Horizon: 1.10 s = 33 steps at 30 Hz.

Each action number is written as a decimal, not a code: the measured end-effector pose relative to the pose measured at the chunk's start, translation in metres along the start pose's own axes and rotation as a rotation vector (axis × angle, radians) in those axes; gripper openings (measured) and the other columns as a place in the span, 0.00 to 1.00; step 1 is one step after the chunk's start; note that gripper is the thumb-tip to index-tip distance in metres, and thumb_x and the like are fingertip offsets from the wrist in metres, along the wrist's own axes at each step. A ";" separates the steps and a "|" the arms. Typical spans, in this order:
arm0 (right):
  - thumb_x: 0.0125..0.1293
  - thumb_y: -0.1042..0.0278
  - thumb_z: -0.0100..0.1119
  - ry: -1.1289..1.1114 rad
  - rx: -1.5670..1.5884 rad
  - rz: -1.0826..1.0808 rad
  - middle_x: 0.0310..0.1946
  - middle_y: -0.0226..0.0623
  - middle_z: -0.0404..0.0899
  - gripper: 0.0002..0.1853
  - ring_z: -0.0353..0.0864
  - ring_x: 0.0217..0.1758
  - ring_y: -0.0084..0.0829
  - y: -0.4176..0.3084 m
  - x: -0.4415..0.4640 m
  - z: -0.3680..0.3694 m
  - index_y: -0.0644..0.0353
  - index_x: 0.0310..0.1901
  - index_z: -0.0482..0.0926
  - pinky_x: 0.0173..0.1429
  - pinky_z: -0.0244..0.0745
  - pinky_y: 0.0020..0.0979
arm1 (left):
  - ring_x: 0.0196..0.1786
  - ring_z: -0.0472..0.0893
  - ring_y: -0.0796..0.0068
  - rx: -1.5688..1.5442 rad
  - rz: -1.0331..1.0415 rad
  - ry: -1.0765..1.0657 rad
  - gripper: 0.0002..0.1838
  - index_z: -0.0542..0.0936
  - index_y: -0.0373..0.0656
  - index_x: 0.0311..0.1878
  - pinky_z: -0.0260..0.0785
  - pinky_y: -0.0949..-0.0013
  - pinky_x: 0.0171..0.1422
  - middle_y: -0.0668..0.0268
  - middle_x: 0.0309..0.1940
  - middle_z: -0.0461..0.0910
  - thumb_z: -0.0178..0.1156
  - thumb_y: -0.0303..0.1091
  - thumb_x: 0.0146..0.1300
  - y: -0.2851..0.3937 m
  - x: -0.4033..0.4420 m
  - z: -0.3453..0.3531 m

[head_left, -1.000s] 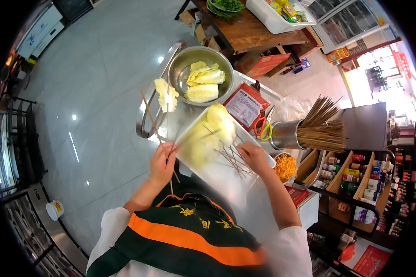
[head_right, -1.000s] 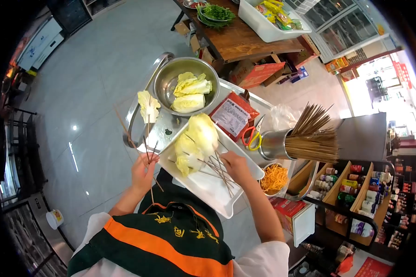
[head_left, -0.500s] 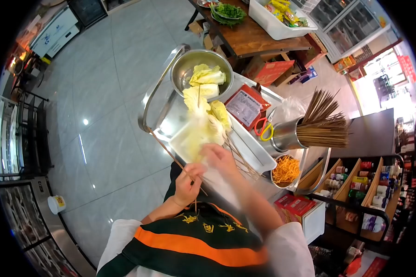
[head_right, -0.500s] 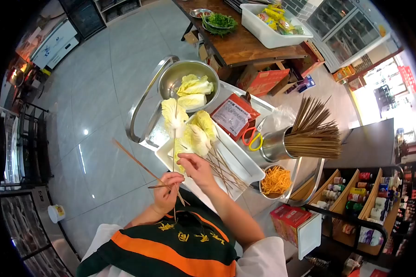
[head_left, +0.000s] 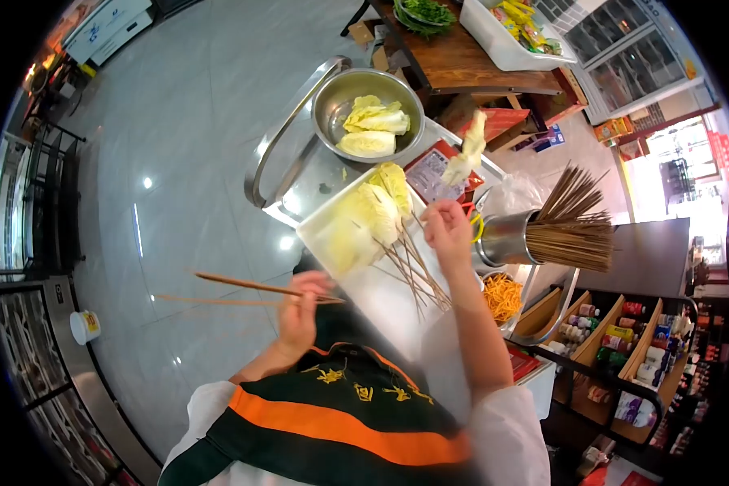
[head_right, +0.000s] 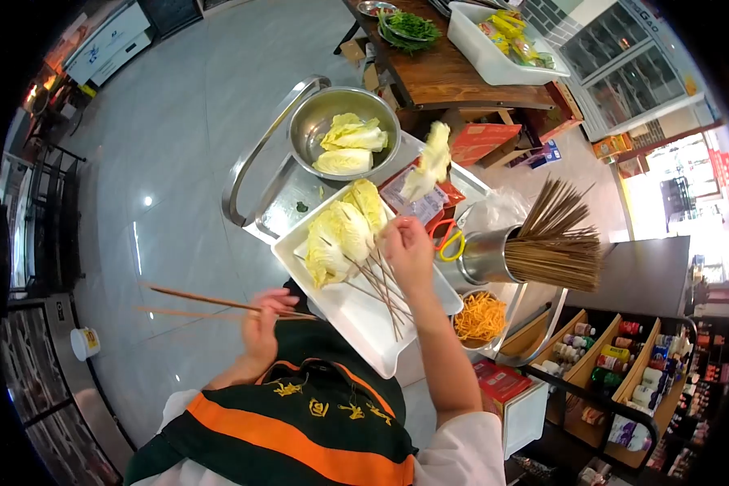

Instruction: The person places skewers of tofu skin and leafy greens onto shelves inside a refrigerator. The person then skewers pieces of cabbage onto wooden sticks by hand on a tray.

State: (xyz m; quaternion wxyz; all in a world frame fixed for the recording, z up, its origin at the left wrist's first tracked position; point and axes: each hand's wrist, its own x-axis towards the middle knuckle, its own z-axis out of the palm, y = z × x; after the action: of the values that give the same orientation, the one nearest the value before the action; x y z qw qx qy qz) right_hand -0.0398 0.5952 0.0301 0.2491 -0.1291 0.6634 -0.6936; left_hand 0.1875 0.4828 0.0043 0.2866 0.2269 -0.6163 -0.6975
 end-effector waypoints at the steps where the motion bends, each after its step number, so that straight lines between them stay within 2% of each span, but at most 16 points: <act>1: 0.59 0.75 0.50 -0.004 -0.036 -0.042 0.25 0.31 0.74 0.03 0.66 0.20 0.14 0.004 0.001 -0.008 0.63 0.33 0.69 0.23 0.62 0.19 | 0.40 0.75 0.70 0.000 -0.006 0.008 0.10 0.70 0.35 0.34 0.68 0.70 0.46 0.59 0.38 0.73 0.42 0.31 0.65 -0.001 0.002 -0.012; 2: 0.59 0.75 0.50 -0.009 -0.039 -0.036 0.25 0.31 0.74 0.03 0.66 0.20 0.14 0.008 -0.003 -0.015 0.63 0.33 0.69 0.23 0.62 0.19 | 0.35 0.75 0.73 0.005 -0.033 0.107 0.11 0.69 0.36 0.34 0.69 0.71 0.43 0.60 0.36 0.73 0.41 0.33 0.66 -0.001 0.003 -0.023; 4: 0.58 0.76 0.51 -0.161 -0.607 -0.084 0.25 0.36 0.75 0.04 0.70 0.20 0.21 0.017 -0.025 -0.023 0.62 0.34 0.69 0.24 0.64 0.24 | 0.31 0.75 0.75 0.013 -0.064 0.215 0.11 0.67 0.37 0.35 0.70 0.72 0.39 0.61 0.33 0.74 0.40 0.35 0.67 -0.001 0.006 -0.041; 5: 0.57 0.75 0.51 -0.233 -0.714 -0.130 0.25 0.39 0.74 0.04 0.72 0.22 0.28 0.025 -0.036 -0.023 0.62 0.34 0.68 0.26 0.66 0.28 | 0.27 0.73 0.77 0.001 -0.090 0.265 0.11 0.67 0.37 0.35 0.69 0.73 0.36 0.61 0.31 0.73 0.39 0.35 0.67 0.000 0.007 -0.047; 8: 0.56 0.74 0.50 -0.431 -0.935 -0.228 0.26 0.46 0.71 0.04 0.73 0.28 0.48 0.062 -0.066 -0.019 0.62 0.33 0.68 0.31 0.68 0.39 | 0.21 0.70 0.80 -0.008 -0.123 0.342 0.11 0.66 0.38 0.35 0.67 0.76 0.27 0.63 0.26 0.73 0.39 0.35 0.67 -0.002 0.011 -0.055; 10: 0.55 0.73 0.49 -0.455 -0.993 -0.324 0.27 0.48 0.70 0.05 0.72 0.28 0.49 0.096 -0.076 -0.010 0.62 0.33 0.66 0.32 0.68 0.42 | 0.21 0.71 0.81 0.001 -0.208 0.346 0.11 0.67 0.40 0.35 0.66 0.77 0.27 0.65 0.26 0.73 0.40 0.36 0.67 -0.006 0.012 -0.055; 16: 0.51 0.79 0.45 -0.461 -1.207 -0.292 0.26 0.47 0.66 0.05 0.72 0.28 0.46 0.124 -0.085 0.020 0.64 0.31 0.64 0.31 0.71 0.40 | 0.22 0.66 0.86 0.196 -0.380 0.327 0.11 0.71 0.42 0.36 0.60 0.80 0.27 0.71 0.24 0.72 0.43 0.37 0.66 -0.050 0.021 -0.052; 18: 0.53 0.75 0.47 -0.449 -1.270 -0.183 0.28 0.47 0.67 0.05 0.72 0.28 0.46 0.110 -0.084 0.026 0.64 0.32 0.64 0.30 0.71 0.39 | 0.24 0.66 0.84 0.232 -0.402 0.340 0.10 0.73 0.41 0.37 0.60 0.79 0.31 0.71 0.24 0.71 0.44 0.36 0.65 -0.057 0.027 -0.051; 22: 0.55 0.70 0.50 -0.393 -1.259 -0.162 0.29 0.44 0.69 0.06 0.73 0.29 0.44 0.101 -0.071 0.029 0.61 0.33 0.66 0.29 0.70 0.38 | 0.31 0.70 0.79 0.383 -0.329 0.227 0.12 0.74 0.39 0.44 0.63 0.75 0.38 0.67 0.27 0.72 0.45 0.33 0.64 -0.058 0.043 -0.056; 24: 0.56 0.65 0.53 -0.356 -1.293 -0.276 0.29 0.41 0.71 0.08 0.74 0.30 0.42 0.064 -0.042 0.037 0.58 0.34 0.69 0.29 0.70 0.38 | 0.33 0.70 0.77 0.402 -0.318 0.189 0.13 0.74 0.38 0.46 0.63 0.75 0.41 0.65 0.29 0.73 0.45 0.32 0.63 -0.054 0.052 -0.058; 25: 0.54 0.67 0.55 -0.197 -1.180 -0.406 0.27 0.40 0.73 0.06 0.74 0.29 0.41 0.058 -0.018 0.040 0.56 0.33 0.72 0.30 0.69 0.38 | 0.34 0.71 0.77 0.452 -0.293 0.154 0.13 0.73 0.38 0.48 0.63 0.75 0.42 0.64 0.31 0.73 0.45 0.31 0.63 -0.051 0.056 -0.059; 27: 0.52 0.70 0.57 -0.091 -1.008 -0.362 0.26 0.40 0.73 0.05 0.74 0.28 0.41 0.030 0.047 0.051 0.58 0.30 0.73 0.31 0.68 0.37 | 0.35 0.71 0.77 0.493 -0.265 0.122 0.14 0.72 0.38 0.50 0.64 0.74 0.42 0.63 0.33 0.74 0.45 0.30 0.63 -0.052 0.065 -0.061; 29: 0.50 0.73 0.58 -0.049 -1.011 -0.679 0.26 0.39 0.73 0.03 0.73 0.31 0.39 0.036 0.119 0.054 0.60 0.27 0.73 0.33 0.68 0.34 | 0.23 0.62 0.86 0.506 -0.139 0.066 0.17 0.71 0.43 0.54 0.56 0.81 0.27 0.75 0.24 0.65 0.46 0.27 0.62 -0.057 0.075 -0.062; 30: 0.49 0.73 0.58 -0.132 -1.091 -0.623 0.28 0.38 0.73 0.04 0.72 0.34 0.39 0.043 0.148 0.053 0.59 0.27 0.74 0.36 0.68 0.34 | 0.23 0.62 0.86 0.499 -0.142 0.073 0.17 0.71 0.43 0.54 0.56 0.81 0.27 0.75 0.24 0.65 0.46 0.27 0.62 -0.053 0.081 -0.061; 32: 0.48 0.72 0.59 -0.229 -1.169 -0.568 0.29 0.37 0.73 0.05 0.72 0.37 0.38 0.058 0.181 0.055 0.58 0.28 0.74 0.38 0.68 0.33 | 0.38 0.74 0.70 0.352 -0.446 0.049 0.16 0.71 0.38 0.52 0.64 0.73 0.46 0.60 0.38 0.76 0.47 0.27 0.61 -0.035 0.094 -0.060; 33: 0.47 0.70 0.61 -0.295 -1.293 -0.464 0.33 0.35 0.73 0.08 0.71 0.41 0.37 0.065 0.193 0.057 0.56 0.30 0.74 0.43 0.66 0.36 | 0.41 0.75 0.69 0.358 -0.487 0.040 0.16 0.72 0.39 0.52 0.64 0.74 0.47 0.59 0.40 0.76 0.47 0.27 0.61 -0.032 0.099 -0.061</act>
State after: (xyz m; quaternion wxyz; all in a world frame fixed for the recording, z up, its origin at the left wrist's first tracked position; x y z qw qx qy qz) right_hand -0.1615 0.4471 -0.0586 0.0554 -0.4821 0.8576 -0.1705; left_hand 0.1515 0.3733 -0.0324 0.0785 0.4288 -0.6511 -0.6213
